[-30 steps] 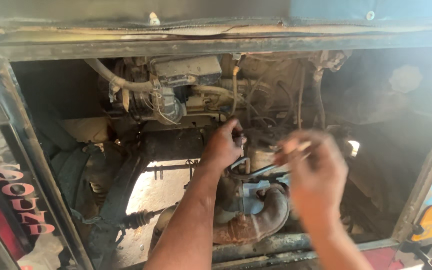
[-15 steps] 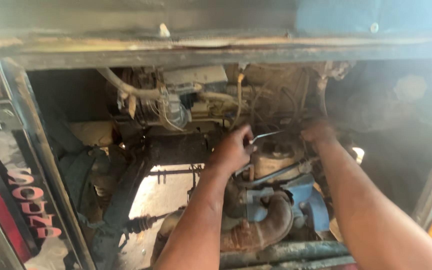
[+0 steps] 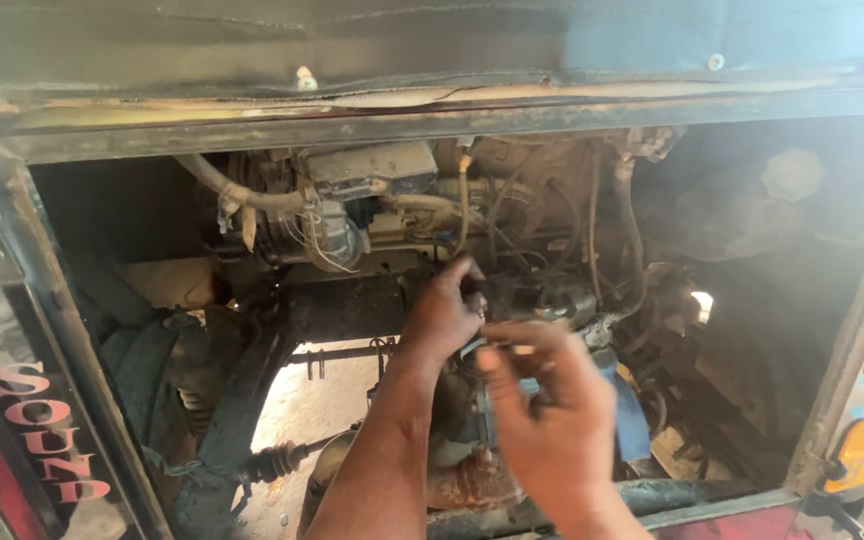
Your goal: The person uses a wrench to tighten bolts on the engine of a three-wheeled vehicle. The hands repeatedly position the wrench on different bolts and turn them, working within the confined engine compartment.
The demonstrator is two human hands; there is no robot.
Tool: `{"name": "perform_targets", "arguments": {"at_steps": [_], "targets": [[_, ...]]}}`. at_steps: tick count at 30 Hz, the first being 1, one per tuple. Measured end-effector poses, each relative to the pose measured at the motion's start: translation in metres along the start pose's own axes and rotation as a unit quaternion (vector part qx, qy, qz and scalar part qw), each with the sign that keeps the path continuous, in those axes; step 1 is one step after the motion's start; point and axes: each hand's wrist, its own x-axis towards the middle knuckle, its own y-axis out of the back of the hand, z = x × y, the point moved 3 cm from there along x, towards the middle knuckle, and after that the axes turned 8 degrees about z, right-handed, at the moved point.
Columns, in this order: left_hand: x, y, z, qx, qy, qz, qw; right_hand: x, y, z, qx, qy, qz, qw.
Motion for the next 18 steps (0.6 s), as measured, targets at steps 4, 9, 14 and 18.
{"name": "perform_targets", "arguments": {"at_steps": [4, 9, 14, 18], "targets": [[0.0, -0.003, 0.002, 0.036, 0.006, 0.002, 0.999, 0.023, 0.016, 0.048, 0.114, -0.048, 0.063, 0.99], [0.001, -0.004, 0.016, 0.049, 0.033, -0.03, 0.998, 0.15, 0.046, 0.193, -0.047, -0.182, 0.075, 0.979], [-0.003, 0.001, 0.027, 0.07, 0.04, -0.001, 0.997, 0.18, 0.027, 0.231, -0.052, -0.227, 0.023, 0.972], [-0.003, 0.004, 0.019, 0.034, -0.024, 0.061, 0.997, 0.127, 0.047, 0.145, 0.099, -0.224, 0.129, 0.961]]}}
